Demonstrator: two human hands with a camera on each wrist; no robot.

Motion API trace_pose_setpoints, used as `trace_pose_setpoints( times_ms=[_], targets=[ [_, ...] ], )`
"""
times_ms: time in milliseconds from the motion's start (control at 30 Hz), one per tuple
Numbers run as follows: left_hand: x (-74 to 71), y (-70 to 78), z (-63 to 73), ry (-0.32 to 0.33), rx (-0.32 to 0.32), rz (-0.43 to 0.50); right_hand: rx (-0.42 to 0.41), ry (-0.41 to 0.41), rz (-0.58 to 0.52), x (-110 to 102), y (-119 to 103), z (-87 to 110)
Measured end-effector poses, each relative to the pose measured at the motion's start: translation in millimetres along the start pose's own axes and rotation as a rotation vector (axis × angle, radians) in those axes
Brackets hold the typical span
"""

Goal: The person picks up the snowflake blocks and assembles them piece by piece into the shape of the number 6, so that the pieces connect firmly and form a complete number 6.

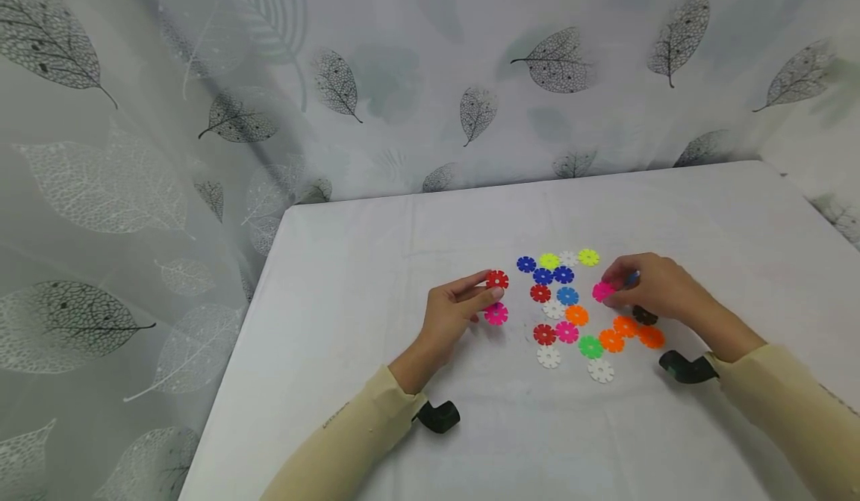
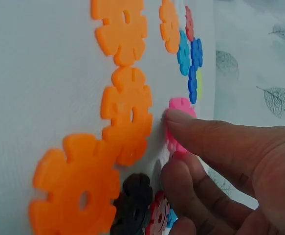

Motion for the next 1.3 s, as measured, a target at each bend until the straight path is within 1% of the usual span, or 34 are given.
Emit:
trace_pose_setpoints(
  times_ms=[167,333,400,500,633,767,900,967,1067,1300],
  targets=[
    [1.3,-1.2,0.4,-0.014,0.008,0.019,-0.06,-0.019,-0.083,3,-8,1.8],
    [4.1,-0.6,1.6,-0.027,0.006,0.025,-0.148,-0.041,-0.198,6,-23,6.1],
    [5.6,0.1,2.1,-0.032,0.004,0.025,-0.17,-0.046,-0.239,7,-29,7.4],
    [7.5,0.8,2.7,-0.039,0.004,0.029,-0.206,-0.059,-0.3,9,-41,9.6],
    [9.3,0.9,2.9,-0.05,0.006,0.05,-0.274,-0.08,-0.37,12,-62,12.6],
    [11.8,1.0,3.0,-0.072,0.013,0.094,-0.333,-0.096,-0.423,15,-79,14.7],
    [14.1,0.6,2.6,-0.095,0.019,0.137,-0.36,-0.104,-0.451,19,-89,14.8],
    [14.6,0.2,2.3,-0.1,0.016,0.146,-0.369,-0.094,-0.451,20,-93,15.2],
    [14.5,0.0,2.2,-0.1,0.01,0.149,-0.38,-0.069,-0.447,20,-96,16.4],
    [14.0,0.5,3.5,-0.106,-0.013,0.147,-0.404,-0.071,-0.49,19,-102,19.1]
  ],
)
Point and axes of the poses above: each hand's wrist, its own z-axis away from the middle knuckle, its own x-axis out of the palm, y = z × x, the point moved 7 cm from there along -z, towards the middle knuckle, and after that the axes turned 13 degrees about x, right-handed, at the moved point
